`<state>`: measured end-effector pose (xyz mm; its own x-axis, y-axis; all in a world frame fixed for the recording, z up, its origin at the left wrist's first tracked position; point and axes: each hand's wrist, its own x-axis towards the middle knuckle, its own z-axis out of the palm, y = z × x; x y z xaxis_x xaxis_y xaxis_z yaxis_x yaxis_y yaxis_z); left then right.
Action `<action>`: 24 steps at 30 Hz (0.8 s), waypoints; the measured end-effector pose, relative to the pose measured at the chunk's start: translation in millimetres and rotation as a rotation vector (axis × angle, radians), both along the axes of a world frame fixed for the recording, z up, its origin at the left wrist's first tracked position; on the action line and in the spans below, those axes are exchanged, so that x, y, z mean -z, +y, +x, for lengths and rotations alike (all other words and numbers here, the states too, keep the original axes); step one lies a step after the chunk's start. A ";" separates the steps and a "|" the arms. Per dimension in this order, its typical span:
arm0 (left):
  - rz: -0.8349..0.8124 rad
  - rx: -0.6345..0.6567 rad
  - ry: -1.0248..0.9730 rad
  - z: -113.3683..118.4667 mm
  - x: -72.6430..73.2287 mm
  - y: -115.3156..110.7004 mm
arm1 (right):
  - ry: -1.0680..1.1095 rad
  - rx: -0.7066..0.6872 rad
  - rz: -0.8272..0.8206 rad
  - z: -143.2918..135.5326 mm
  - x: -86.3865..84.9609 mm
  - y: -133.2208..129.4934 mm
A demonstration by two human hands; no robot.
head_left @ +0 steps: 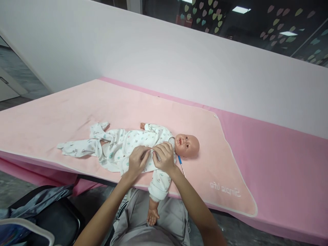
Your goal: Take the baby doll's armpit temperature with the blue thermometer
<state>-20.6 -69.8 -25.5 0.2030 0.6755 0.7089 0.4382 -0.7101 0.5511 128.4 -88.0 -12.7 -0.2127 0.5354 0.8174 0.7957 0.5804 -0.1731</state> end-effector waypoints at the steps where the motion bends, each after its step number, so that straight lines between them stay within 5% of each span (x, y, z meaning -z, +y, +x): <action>1: -0.013 -0.011 0.005 0.0 0.3 0.2 | -0.005 0.005 -0.004 0.1 0.6 0.4; 17: 0.012 0.004 0.059 2.4 0.0 0.9 | 0.068 0.106 0.030 -0.4 3.6 1.7; 24: 0.003 -0.008 0.072 2.0 2.4 2.0 | 0.031 0.042 0.047 -0.1 2.5 0.6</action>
<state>-18.6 -67.8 -27.8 0.2478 0.6750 0.6949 0.4825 -0.7080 0.5157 128.3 -87.3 -15.2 -0.1654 0.5043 0.8475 0.8141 0.5549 -0.1712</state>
